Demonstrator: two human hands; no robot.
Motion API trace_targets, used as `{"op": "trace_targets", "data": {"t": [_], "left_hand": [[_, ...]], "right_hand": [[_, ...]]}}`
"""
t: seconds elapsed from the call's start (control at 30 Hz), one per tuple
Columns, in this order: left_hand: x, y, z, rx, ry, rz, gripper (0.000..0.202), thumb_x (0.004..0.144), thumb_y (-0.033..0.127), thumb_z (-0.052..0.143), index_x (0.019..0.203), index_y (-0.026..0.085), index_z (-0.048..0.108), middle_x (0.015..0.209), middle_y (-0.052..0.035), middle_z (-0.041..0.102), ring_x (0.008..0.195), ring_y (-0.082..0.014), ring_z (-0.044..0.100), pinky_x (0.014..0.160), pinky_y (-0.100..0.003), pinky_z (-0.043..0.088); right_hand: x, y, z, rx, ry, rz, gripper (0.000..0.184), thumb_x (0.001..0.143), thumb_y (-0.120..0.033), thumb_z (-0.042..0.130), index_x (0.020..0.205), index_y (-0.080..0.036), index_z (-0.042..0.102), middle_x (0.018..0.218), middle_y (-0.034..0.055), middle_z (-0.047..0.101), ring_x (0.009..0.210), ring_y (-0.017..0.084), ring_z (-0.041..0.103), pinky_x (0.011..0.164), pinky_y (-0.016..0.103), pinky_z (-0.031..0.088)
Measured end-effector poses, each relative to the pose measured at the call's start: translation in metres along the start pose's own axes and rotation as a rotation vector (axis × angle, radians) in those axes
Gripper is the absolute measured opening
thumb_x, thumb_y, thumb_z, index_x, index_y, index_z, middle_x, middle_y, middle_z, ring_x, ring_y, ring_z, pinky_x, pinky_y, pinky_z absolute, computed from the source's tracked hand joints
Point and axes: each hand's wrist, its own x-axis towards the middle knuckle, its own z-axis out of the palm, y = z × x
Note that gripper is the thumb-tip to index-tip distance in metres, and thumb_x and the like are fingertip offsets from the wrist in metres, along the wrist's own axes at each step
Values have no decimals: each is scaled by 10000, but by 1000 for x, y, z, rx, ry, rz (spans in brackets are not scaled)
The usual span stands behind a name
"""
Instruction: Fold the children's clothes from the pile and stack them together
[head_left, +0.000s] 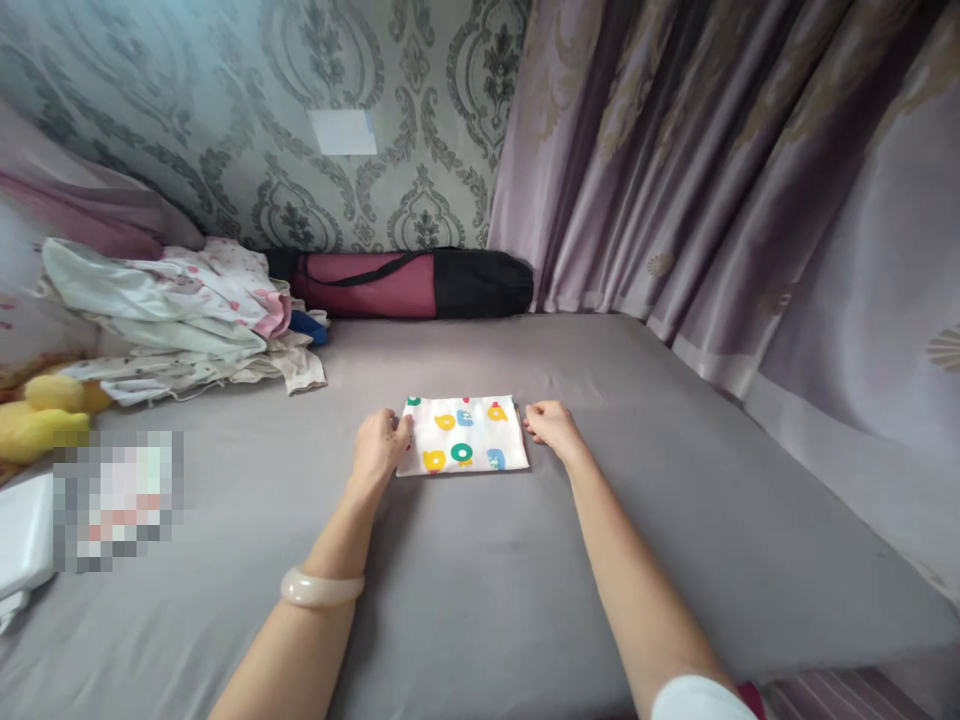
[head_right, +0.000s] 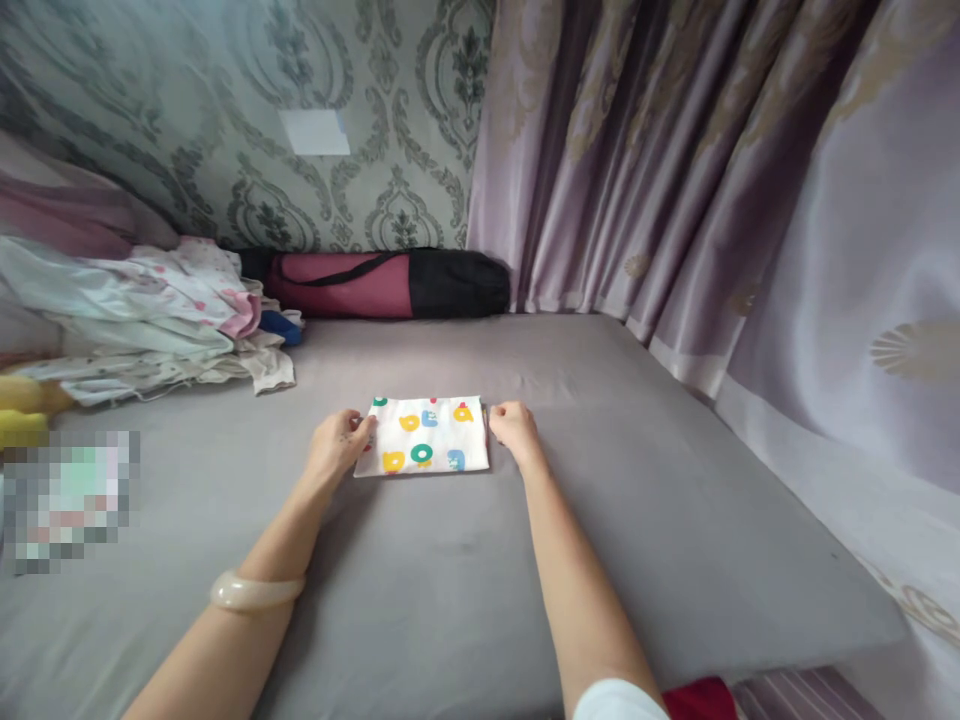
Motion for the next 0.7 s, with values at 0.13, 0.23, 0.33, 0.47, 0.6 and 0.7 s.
{"op": "trace_targets", "data": {"t": [0.13,0.23,0.33,0.47,0.6,0.7], "left_hand": [[-5,7,-7,-36,-84,-44,399,886,414,463,1010,124,709,963,-158,731,898,-255,667,718,-282,439],[-6,12,-11,-84,-125,-82,393,870,402,503,1048,117,706,991,-167,734,919,-264,674,702,-270,429],[-6,13,-10,-186,-153,-125,386,839,387,545,1052,106,703,970,-164,737,861,-255,684,642,-255,419],[-5,11,-8,-495,-181,-190,378,773,429,606,953,112,707,737,-79,712,687,-211,660,533,-228,392],[-8,14,-13,-797,-226,-304,437,676,497,700,890,116,688,622,-18,636,579,-166,597,491,-221,377],[-9,16,-18,-967,-287,-394,479,603,524,762,845,123,665,496,48,498,447,-110,476,448,-212,333]], "right_hand": [[-8,-5,4,-145,-32,-32,295,854,-349,567,627,-177,646,550,62,655,522,153,637,516,214,431],[-11,-11,5,-250,-58,-54,314,840,-392,591,610,-184,642,528,69,647,513,168,641,506,223,417],[-8,-11,5,-219,-114,-20,346,810,-454,630,590,-187,630,526,54,648,457,156,618,470,218,410],[-1,-3,8,-116,-208,27,351,781,-461,662,579,-182,595,475,15,603,383,122,550,413,201,395],[3,2,12,-90,-234,-1,276,762,-416,671,650,-174,602,501,-10,594,410,106,530,408,186,367],[1,1,11,-98,-191,-107,214,768,-370,640,701,-168,618,619,-1,643,535,112,572,461,180,368]]}}
